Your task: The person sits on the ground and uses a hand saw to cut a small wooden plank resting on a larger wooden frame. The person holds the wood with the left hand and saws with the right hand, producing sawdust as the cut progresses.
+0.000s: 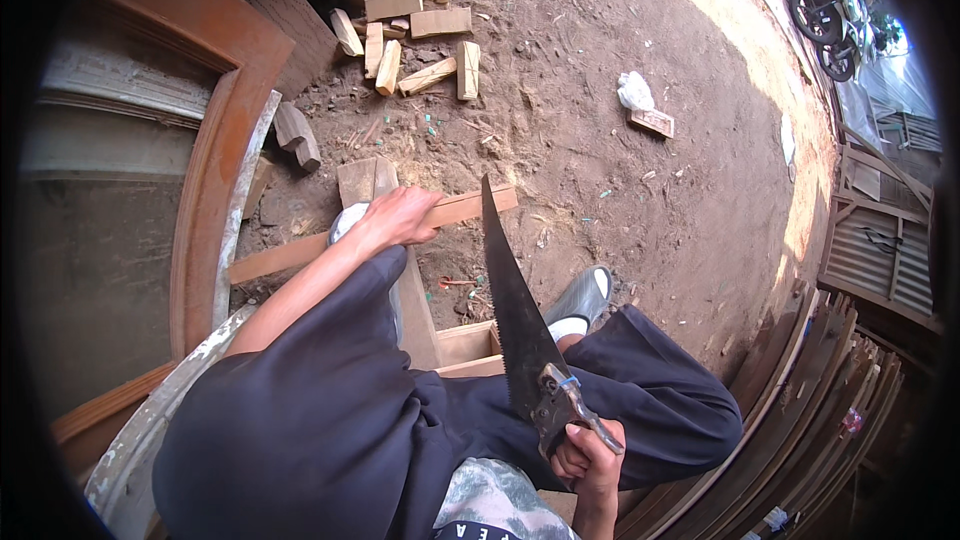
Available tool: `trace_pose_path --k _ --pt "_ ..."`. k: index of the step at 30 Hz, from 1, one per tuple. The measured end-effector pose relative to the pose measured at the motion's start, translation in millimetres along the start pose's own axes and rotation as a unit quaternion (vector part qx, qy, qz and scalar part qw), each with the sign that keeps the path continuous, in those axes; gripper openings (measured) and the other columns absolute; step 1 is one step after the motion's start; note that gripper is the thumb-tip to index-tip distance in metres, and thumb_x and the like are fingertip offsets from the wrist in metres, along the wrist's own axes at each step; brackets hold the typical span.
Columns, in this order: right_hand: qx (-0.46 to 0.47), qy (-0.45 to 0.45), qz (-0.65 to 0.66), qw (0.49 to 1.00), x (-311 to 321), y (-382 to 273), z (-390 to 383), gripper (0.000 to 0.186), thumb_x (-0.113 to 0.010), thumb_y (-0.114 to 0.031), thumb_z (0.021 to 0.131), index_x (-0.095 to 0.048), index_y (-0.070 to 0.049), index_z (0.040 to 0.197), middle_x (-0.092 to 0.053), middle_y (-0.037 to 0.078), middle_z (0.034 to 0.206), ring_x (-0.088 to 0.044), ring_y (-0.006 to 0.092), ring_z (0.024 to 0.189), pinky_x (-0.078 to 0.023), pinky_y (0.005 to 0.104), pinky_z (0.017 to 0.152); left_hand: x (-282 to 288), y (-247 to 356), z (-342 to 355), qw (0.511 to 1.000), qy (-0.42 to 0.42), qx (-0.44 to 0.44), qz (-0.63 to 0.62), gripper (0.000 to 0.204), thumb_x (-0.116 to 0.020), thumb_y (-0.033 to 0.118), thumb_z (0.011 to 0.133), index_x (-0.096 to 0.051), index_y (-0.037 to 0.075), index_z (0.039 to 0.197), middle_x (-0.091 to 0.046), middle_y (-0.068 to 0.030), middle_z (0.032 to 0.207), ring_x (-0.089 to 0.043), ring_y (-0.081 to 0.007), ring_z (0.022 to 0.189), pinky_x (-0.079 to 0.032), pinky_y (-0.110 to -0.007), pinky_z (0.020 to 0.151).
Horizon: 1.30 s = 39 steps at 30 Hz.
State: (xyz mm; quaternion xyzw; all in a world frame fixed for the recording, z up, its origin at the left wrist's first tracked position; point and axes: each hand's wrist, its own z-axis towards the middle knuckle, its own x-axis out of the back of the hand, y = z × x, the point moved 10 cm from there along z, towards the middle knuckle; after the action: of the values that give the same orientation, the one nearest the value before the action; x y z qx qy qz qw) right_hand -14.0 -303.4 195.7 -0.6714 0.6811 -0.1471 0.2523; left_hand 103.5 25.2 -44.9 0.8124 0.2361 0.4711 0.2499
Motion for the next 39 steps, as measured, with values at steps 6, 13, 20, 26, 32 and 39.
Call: trace_pose_path --k 6,13,20,26,32,39 --pt "0.015 0.032 -0.003 0.999 22 13 0 0.03 -0.053 -0.006 0.097 -0.042 -0.007 0.068 -0.029 -0.005 0.049 -0.025 0.0053 0.036 -0.021 0.0276 0.034 -5 -3 1 1.0 -0.004 -0.008 0.014 0.043 -0.075 0.025 0.077 -0.063 0.004 0.113 -0.073 -0.0232 0.098 -0.071 -0.0439 0.098 -0.06 -0.053 0.084" --pt "-0.111 0.026 0.171 0.979 37 28 4 0.037 -0.05 -0.01 0.097 -0.038 -0.018 0.063 -0.031 -0.007 0.046 -0.025 0.0063 0.032 -0.022 0.0277 0.033 -2 -3 -2 1.0 0.003 0.005 -0.009 0.041 -0.077 0.023 0.08 -0.066 0.009 0.117 -0.073 -0.0211 0.1 -0.07 -0.0439 0.099 -0.057 -0.054 0.081" --pt "-0.087 0.021 0.191 0.978 24 24 11 0.027 -0.049 -0.007 0.098 -0.048 -0.008 0.071 -0.033 -0.005 0.05 -0.028 0.0059 0.036 -0.025 0.0271 0.035 -6 -7 -2 1.0 0.003 -0.015 -0.01 0.046 -0.081 0.029 0.079 -0.062 0.007 0.115 -0.073 -0.0208 0.098 -0.071 -0.0431 0.098 -0.06 -0.053 0.082" --pt "0.008 0.049 -0.043 0.998 13 0 3 0.017 -0.06 -0.002 0.099 -0.057 0.001 0.082 -0.038 -0.005 0.053 -0.031 0.0038 0.04 -0.027 0.0264 0.037 -10 -9 0 1.0 -0.017 0.009 0.001 0.042 -0.078 0.024 0.079 -0.067 0.009 0.117 -0.074 -0.018 0.105 -0.071 -0.0407 0.102 -0.058 -0.053 0.083" --pt "0.054 0.051 -0.234 0.969 7 -8 16 0.029 -0.069 -0.008 0.098 -0.058 -0.002 0.071 -0.052 -0.003 0.056 -0.045 0.0051 0.046 -0.035 0.0263 0.043 -9 -8 0 1.0 -0.005 0.001 -0.004 0.041 -0.078 0.024 0.079 -0.067 0.009 0.115 -0.074 -0.0175 0.103 -0.071 -0.0411 0.101 -0.058 -0.052 0.082" --pt "0.05 0.051 -0.275 0.959 -4 -22 29 0.032 -0.07 -0.011 0.097 -0.059 -0.003 0.069 -0.054 -0.004 0.057 -0.048 0.0039 0.049 -0.036 0.0259 0.045 -3 -4 -2 1.0 -0.011 0.01 -0.007 0.041 -0.077 0.022 0.078 -0.066 0.008 0.115 -0.074 -0.0196 0.102 -0.071 -0.0422 0.101 -0.057 -0.052 0.083"
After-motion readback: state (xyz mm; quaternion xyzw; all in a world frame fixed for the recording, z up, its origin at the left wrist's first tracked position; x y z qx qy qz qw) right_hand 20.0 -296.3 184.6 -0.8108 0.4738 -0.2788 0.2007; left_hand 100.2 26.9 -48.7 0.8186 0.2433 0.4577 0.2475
